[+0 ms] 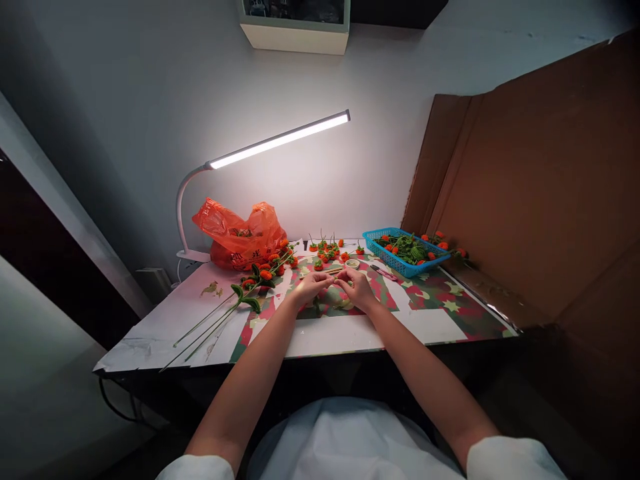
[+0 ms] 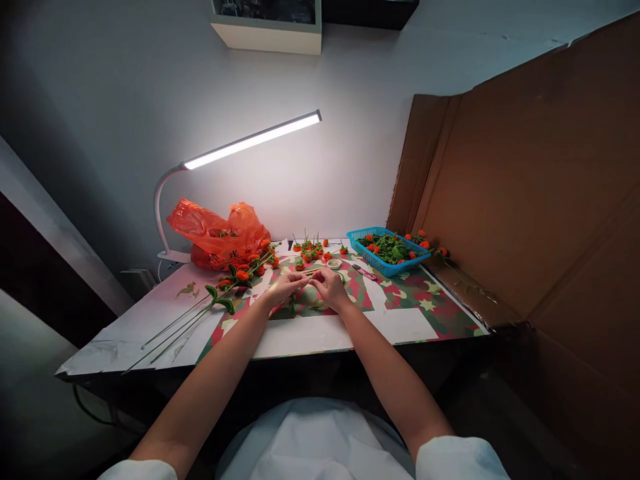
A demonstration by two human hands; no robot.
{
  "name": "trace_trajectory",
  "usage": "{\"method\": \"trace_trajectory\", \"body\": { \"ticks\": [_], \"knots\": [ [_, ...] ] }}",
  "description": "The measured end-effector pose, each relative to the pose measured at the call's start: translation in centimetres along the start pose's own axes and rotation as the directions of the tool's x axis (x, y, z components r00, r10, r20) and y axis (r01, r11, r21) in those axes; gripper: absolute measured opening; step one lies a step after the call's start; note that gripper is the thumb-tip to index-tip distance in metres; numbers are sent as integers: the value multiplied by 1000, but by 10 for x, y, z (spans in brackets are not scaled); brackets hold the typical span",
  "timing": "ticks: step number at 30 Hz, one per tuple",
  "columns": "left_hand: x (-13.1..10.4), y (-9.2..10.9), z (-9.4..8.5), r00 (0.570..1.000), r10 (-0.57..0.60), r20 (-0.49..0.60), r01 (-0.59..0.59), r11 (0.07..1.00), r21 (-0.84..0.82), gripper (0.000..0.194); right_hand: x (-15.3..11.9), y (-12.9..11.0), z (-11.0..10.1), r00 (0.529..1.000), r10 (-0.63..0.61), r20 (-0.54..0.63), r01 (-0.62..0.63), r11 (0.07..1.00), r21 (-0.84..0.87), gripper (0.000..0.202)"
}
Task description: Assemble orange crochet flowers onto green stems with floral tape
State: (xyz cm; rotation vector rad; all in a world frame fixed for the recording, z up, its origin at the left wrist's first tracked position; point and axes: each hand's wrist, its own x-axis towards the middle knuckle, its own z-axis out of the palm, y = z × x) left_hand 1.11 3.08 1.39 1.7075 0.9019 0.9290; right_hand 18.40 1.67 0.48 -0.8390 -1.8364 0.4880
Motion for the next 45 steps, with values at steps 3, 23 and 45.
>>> {"method": "trace_trajectory", "body": {
  "ticks": [3, 23, 45],
  "knots": [
    [0, 0, 1, 1000, -9, -25, 10, 1000, 21, 47, 0, 3, 1, 1000, -8, 0, 8, 1000, -11, 16],
    [2, -7, -4, 1000, -13, -16, 12, 998, -56, 41, 0, -3, 1, 993, -116, 10, 116, 991, -66, 8],
    [-1, -2, -13, 996, -36, 80, 35, 999, 12, 42, -1, 0, 2, 988, -136, 71, 140, 989, -52, 9]
  ]
}}
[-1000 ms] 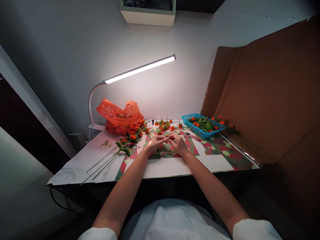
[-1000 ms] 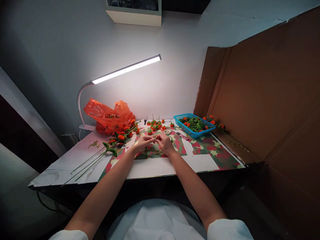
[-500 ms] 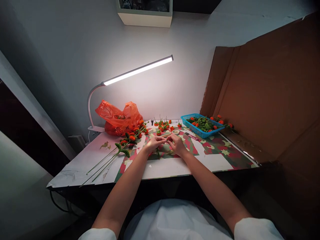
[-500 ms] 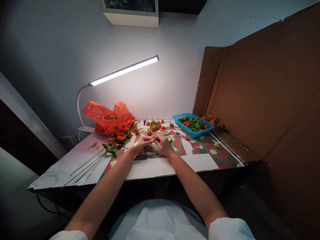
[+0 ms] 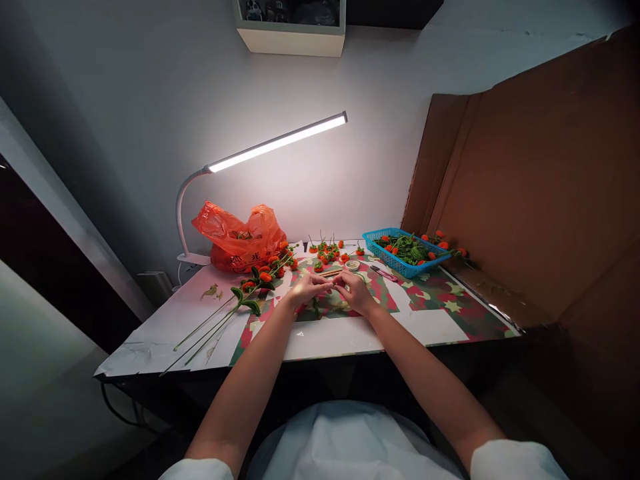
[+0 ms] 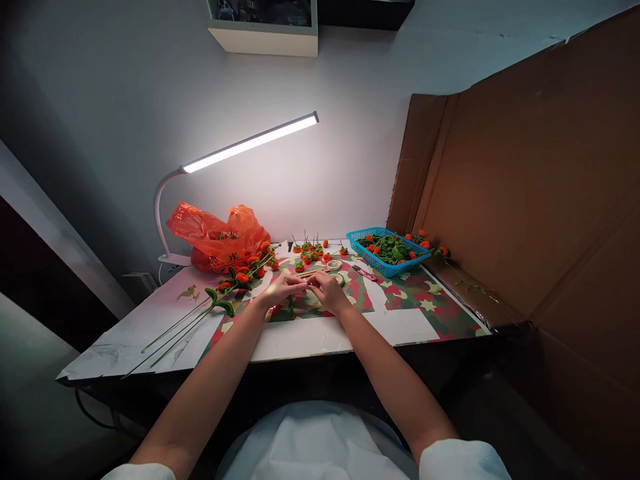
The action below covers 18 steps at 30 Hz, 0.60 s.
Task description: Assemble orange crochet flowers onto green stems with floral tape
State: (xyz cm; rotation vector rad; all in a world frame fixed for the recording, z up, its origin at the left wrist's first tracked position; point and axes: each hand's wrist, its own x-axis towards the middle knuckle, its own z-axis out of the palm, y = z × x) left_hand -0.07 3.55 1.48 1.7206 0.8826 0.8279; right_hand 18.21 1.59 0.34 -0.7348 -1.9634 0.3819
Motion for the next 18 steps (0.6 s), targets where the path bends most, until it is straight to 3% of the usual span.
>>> {"method": "trace_trajectory", "body": {
  "ticks": [7, 11, 15, 18],
  "knots": [
    [2, -4, 1, 1000, 6, -1, -6, 999, -40, 45, 0, -1, 1, 1000, 8, -20, -7, 1000, 24, 10],
    [4, -7, 2, 998, 14, -60, -22, 991, -133, 40, 1, -6, 2, 996, 46, -78, -40, 996, 78, 9],
    [5, -8, 2, 997, 23, -69, -41, 963, -266, 37, 1, -11, -1, 982, 107, -154, -86, 987, 134, 31],
    [5, -7, 3, 998, 41, -48, -53, 955, -291, 35, 0, -12, -4, 985, 96, -142, -70, 982, 176, 27]
  ]
}}
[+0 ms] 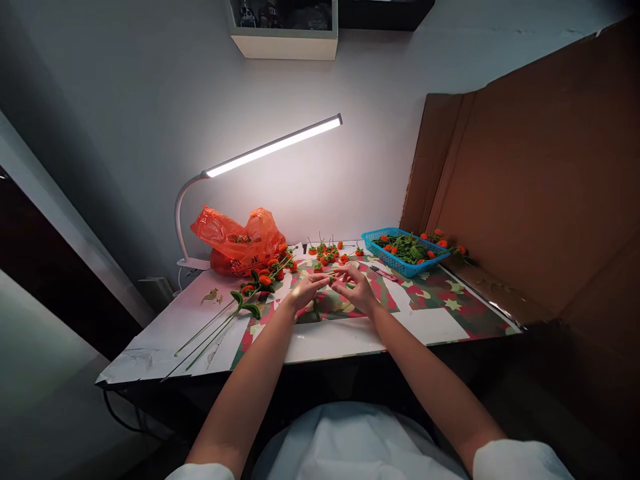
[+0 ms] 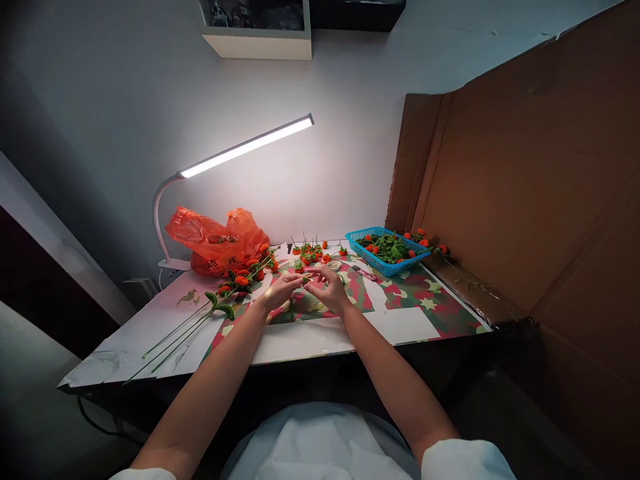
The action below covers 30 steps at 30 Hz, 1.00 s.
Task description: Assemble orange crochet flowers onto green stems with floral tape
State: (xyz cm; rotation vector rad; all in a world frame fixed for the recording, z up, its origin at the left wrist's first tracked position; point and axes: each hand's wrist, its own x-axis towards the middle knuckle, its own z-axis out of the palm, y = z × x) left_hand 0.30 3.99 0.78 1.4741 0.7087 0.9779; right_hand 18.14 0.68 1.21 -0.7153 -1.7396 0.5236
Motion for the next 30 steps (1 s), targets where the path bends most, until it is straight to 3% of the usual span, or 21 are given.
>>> {"method": "trace_trajectory", "body": {
  "ticks": [6, 11, 15, 20, 30],
  "knots": [
    [-1, 0, 1, 999, -10, 53, 10, 1000, -14, 34, 1, 1, -2, 999, -36, 37, 34, 999, 39, 20],
    [2, -3, -2, 999, -1, 45, 6, 996, -94, 33, 1, 4, -1, 998, 64, 12, -65, 997, 34, 38],
    [2, -2, -1, 995, 59, 79, -47, 987, -152, 42, 2, 6, -1, 989, 145, -5, -144, 987, 69, 28],
    [-2, 2, 2, 995, 13, 98, 1, 990, -140, 45, 3, 7, -1, 974, 228, 0, -222, 950, 219, 24],
    [-3, 3, 8, 988, 57, 147, -57, 998, -1, 44, 2, 5, 1, 988, 151, 31, -154, 984, 89, 21]
  ]
}}
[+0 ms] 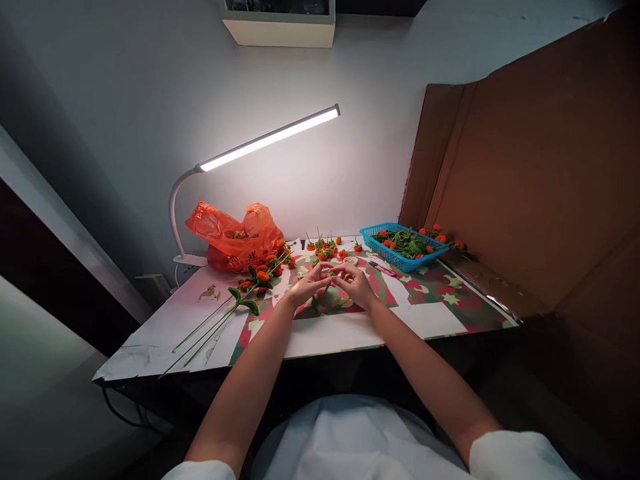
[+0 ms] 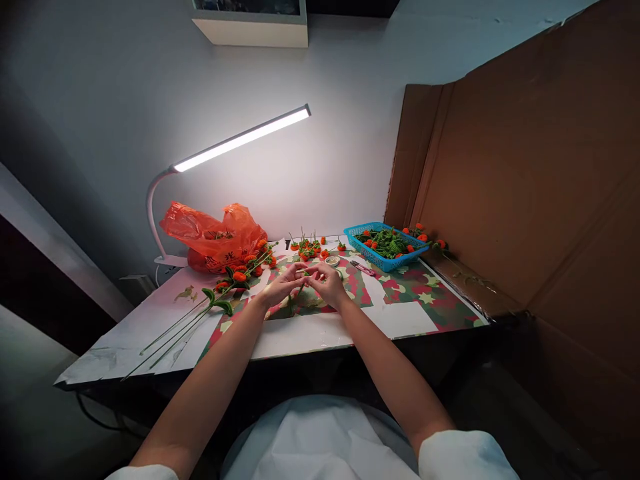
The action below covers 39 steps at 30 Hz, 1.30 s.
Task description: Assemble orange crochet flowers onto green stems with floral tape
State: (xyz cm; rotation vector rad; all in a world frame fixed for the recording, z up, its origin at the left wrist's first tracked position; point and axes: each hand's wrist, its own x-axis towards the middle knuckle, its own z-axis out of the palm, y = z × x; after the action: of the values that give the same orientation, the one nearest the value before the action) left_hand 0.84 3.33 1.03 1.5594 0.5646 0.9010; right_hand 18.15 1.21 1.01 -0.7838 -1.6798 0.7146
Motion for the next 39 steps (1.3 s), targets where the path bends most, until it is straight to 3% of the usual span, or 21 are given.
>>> {"method": "trace_trajectory", "body": {
  "ticks": [8, 14, 26, 31, 39],
  "knots": [
    [3, 0, 5, 995, 70, -77, -61, 991, 122, 37, -1, -3, 0, 995, -94, -38, 91, 994, -64, 14],
    [1, 3, 4, 999, -4, -41, 13, 974, 228, 37, -2, -6, -1, 991, -126, -39, 122, 988, -92, 15],
    [1, 1, 3, 999, -5, -48, 15, 978, 209, 37, -2, -3, -1, 993, -116, 13, 116, 985, -128, 13],
    [4, -6, 1, 964, 117, -239, -56, 967, 250, 39, -3, -4, -2, 993, -107, -43, 94, 969, -228, 44],
    [7, -6, 2, 909, 343, -238, -208, 867, 453, 30, -3, 1, -2, 976, -213, -53, 185, 928, -324, 14]
  ]
}}
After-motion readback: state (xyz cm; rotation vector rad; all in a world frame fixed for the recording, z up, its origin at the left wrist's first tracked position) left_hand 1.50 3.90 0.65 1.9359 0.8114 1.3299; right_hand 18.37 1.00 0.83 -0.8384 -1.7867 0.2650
